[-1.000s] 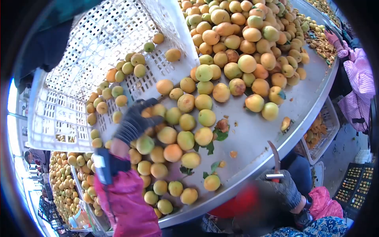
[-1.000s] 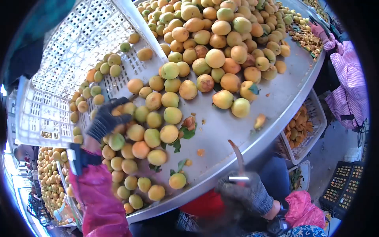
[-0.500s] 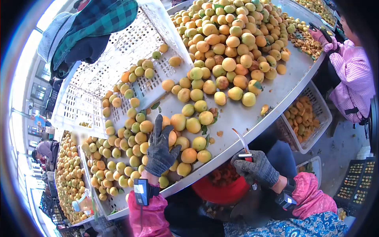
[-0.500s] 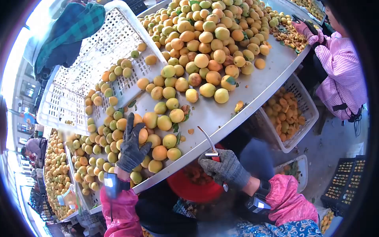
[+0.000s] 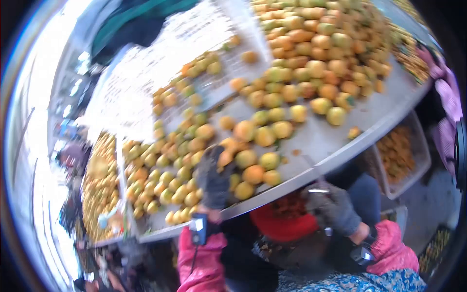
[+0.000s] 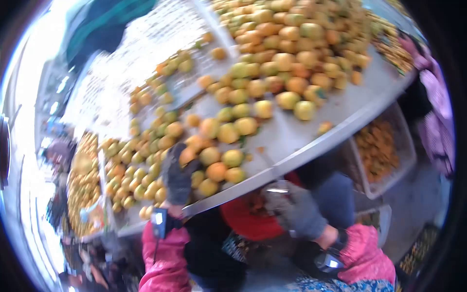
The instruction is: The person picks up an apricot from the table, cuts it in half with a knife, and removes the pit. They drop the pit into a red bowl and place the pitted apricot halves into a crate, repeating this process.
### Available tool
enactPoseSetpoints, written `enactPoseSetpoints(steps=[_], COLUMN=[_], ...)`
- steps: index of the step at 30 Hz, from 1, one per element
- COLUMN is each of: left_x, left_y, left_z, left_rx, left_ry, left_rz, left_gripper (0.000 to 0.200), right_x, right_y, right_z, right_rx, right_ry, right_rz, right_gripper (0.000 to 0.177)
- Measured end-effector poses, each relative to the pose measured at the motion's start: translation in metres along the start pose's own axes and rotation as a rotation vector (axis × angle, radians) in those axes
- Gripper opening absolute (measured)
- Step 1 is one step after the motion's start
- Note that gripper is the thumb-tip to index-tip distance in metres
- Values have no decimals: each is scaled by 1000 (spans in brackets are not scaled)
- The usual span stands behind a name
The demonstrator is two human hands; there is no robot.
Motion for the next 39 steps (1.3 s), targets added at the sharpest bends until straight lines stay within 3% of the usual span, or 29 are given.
enactPoseSetpoints(steps=[2, 4, 5, 10, 12, 14, 16, 18, 21, 25, 29, 31, 35, 37, 38, 39], left_x=[23, 0, -3, -78, -116, -135, -155, -171, -194, -220, -237, -247, -260, -266, -275, -280], left_y=[28, 24, 28, -11, -42, -34, -26, -13, -5, 22, 43, 51, 72, 77, 64, 65], left_z=[36, 14, 33, 104, 119, 126, 125, 124, 121, 130, 133, 120, 113, 107, 101, 96], left_rx=[-294, -362, -554, -805, -1046, -1102, -1273, -1327, -1539, -1610, -1637, -1444, -1197, -1293, -1570, -1518], left_ry=[264, 182, 219, 312, 407, 441, 606, 566, 596, 599, 591, 587, 579, 630, 737, 852], left_rz=[-93, 169, 111, -26, -65, -63, -41, 17, -50, -174, -96, 35, 112, 172, 285, 268], left_gripper=[41, 45, 52, 58, 59, 53, 49, 46, 54, 50, 47, 45, 42, 42, 43, 41], right_x=[-2, 3, 4, -1, -12, -18, -29, -40, -64, -89, -113, -123, -141, -140, -142, -146], right_y=[-3, 8, 4, -14, -35, -38, -47, -55, -84, -108, -130, -143, -155, -154, -146, -148], right_z=[-11, 0, 2, -1, -12, -2, -4, 1, 0, 0, -6, -6, -6, 2, 6, 6], right_rx=[-295, -124, -45, -9, -260, -255, -276, -267, -313, -396, -478, -615, -706, -688, -686, -671], right_ry=[241, 189, 206, 271, 395, 358, 413, 418, 411, 503, 529, 594, 623, 533, 476, 424], right_rz=[-11, 134, 84, -44, -17, -77, -119, -181, -280, -324, -344, -346, -263, -258, -232, -235], right_gripper=[24, 17, 19, 33, 44, 49, 53, 54, 52, 50, 45, 41, 38, 32, 30, 20])
Point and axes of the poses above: each hand's wrist, its own x-axis towards the middle knuckle, its own y-axis out of the back of the hand, z = x × y, the point moved 10 cm from there along x, towards the middle knuckle, and after that the axes turned 1 degree about -y, right-handed, at the moved point
